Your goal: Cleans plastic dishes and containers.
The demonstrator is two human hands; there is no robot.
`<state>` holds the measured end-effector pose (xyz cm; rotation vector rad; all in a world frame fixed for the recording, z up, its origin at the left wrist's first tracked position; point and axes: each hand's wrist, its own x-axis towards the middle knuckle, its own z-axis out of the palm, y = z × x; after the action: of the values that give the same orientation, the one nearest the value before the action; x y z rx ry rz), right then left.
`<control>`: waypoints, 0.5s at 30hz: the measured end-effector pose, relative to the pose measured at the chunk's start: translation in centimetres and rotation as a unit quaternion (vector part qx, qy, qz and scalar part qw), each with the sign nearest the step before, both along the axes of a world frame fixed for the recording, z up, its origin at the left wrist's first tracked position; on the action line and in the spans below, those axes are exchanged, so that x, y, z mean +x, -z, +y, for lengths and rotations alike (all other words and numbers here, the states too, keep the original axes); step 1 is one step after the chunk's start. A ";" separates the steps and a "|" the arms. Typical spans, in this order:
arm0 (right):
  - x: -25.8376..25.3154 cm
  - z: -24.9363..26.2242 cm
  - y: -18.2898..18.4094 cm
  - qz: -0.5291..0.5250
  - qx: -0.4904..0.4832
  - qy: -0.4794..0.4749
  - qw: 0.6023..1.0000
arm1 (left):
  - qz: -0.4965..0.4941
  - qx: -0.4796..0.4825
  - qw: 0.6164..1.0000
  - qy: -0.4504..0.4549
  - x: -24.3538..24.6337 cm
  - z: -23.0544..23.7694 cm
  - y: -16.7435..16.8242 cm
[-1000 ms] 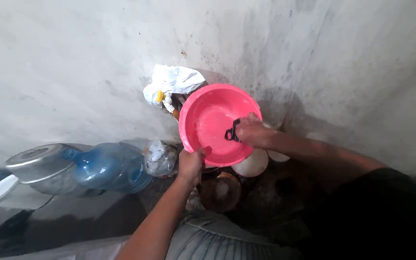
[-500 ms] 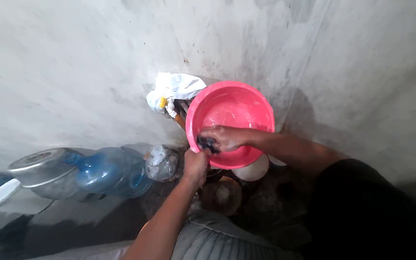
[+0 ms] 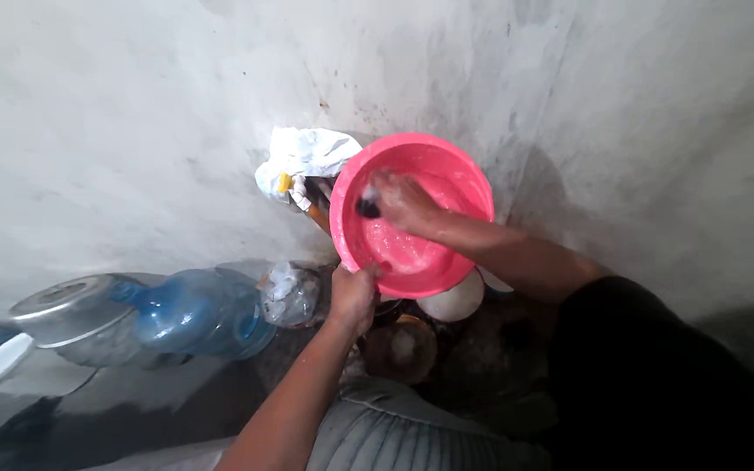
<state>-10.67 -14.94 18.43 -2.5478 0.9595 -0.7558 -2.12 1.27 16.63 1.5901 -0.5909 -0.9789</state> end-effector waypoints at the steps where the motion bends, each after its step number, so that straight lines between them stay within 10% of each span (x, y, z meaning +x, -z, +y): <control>1: 0.6 0.9 0.5 -0.031 0.051 -0.051 0.997 | -0.007 -0.002 1.000 -0.002 0.0 -0.1 0.0; 6: -1.6 5.6 4.0 0.159 0.112 -0.238 0.951 | -0.056 -0.018 0.998 -0.031 1.3 0.8 0.5; 9: -4.2 3.5 5.1 0.303 0.072 -0.115 0.943 | -0.086 -0.006 0.996 -0.035 1.7 1.5 0.6; 15: -2.9 -1.0 2.1 -0.004 -0.084 0.058 0.995 | -0.072 0.032 0.997 0.019 0.2 1.2 -0.1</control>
<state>-13.59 -15.91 16.33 -2.6459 1.0923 -0.9154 -1.92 2.44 16.70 1.7233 -0.6977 -0.9247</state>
